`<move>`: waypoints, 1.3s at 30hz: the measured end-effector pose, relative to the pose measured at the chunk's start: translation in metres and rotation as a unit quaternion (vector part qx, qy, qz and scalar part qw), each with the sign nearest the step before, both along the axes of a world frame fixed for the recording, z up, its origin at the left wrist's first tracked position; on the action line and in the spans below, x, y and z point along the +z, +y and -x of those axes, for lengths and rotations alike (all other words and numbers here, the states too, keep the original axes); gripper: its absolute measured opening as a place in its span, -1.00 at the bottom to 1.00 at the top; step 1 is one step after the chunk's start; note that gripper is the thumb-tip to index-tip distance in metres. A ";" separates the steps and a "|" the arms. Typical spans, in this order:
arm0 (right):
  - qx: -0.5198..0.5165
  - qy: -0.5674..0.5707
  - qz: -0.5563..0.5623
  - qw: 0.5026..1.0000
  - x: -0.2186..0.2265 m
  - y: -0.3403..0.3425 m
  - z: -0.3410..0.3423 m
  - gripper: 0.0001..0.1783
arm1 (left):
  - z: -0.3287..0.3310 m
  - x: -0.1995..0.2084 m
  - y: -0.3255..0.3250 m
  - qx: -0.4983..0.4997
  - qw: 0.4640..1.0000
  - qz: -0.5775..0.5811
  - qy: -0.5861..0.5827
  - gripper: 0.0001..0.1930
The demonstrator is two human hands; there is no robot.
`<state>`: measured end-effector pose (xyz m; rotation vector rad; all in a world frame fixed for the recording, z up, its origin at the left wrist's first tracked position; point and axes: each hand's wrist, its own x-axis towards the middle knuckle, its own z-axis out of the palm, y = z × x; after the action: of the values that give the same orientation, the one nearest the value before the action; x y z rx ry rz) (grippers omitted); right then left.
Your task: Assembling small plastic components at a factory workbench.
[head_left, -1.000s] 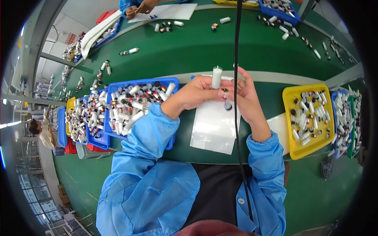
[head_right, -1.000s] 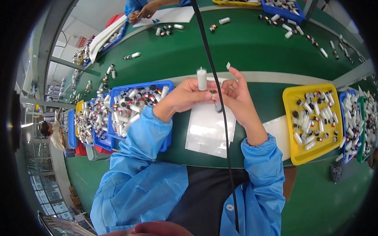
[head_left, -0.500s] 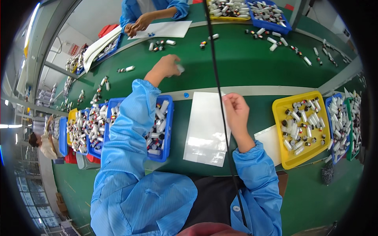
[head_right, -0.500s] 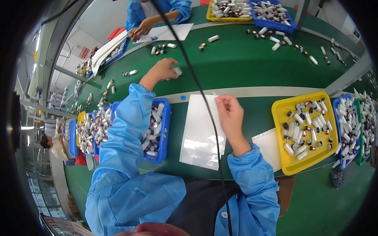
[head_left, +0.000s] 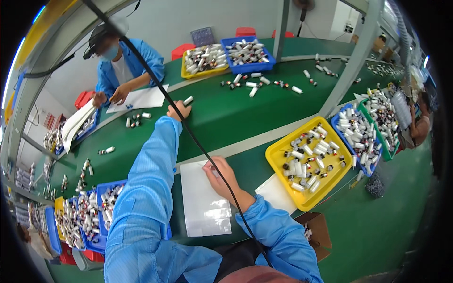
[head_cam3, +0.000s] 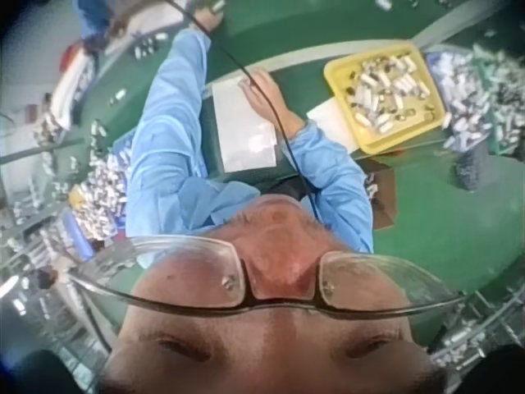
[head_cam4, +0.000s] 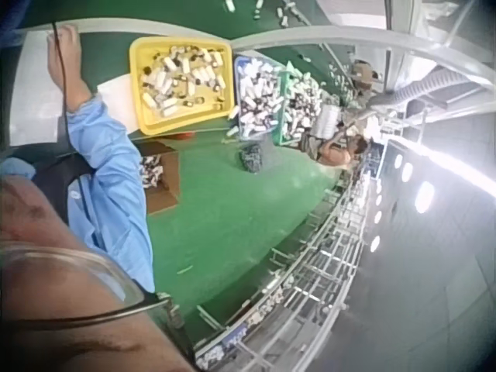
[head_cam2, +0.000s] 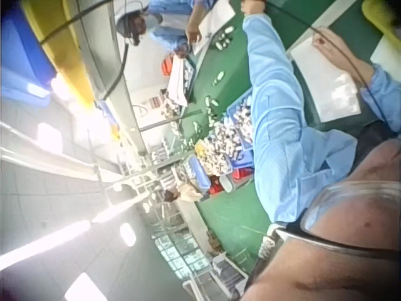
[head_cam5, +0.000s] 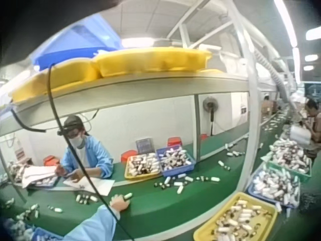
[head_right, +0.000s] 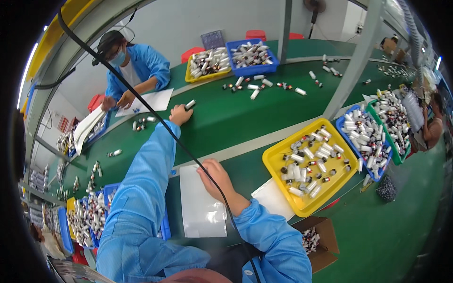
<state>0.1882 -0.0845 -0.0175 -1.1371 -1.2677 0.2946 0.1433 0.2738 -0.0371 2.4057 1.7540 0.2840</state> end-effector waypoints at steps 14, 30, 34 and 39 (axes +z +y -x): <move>-0.036 0.000 -0.055 0.998 -0.007 -0.012 0.020 -0.10 | 0.086 0.126 -0.259 -0.027 0.608 0.450 -0.654 -0.63; 0.175 0.410 0.100 0.890 0.003 -0.012 0.021 -0.45 | 0.127 0.071 -0.285 -0.116 0.590 0.452 -0.659 -0.54; 0.163 0.395 0.073 0.901 -0.005 -0.006 0.023 -0.47 | 0.126 0.071 -0.283 -0.130 0.657 0.397 -0.628 -0.49; 0.081 0.182 0.034 0.979 -0.009 -0.005 0.026 -0.43 | 0.128 0.068 -0.284 -0.131 0.686 0.384 -0.604 -0.55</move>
<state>0.1619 -0.0892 -0.0268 -0.9835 -1.0306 0.6436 0.0150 -0.0097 0.0310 1.1938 0.6332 0.6940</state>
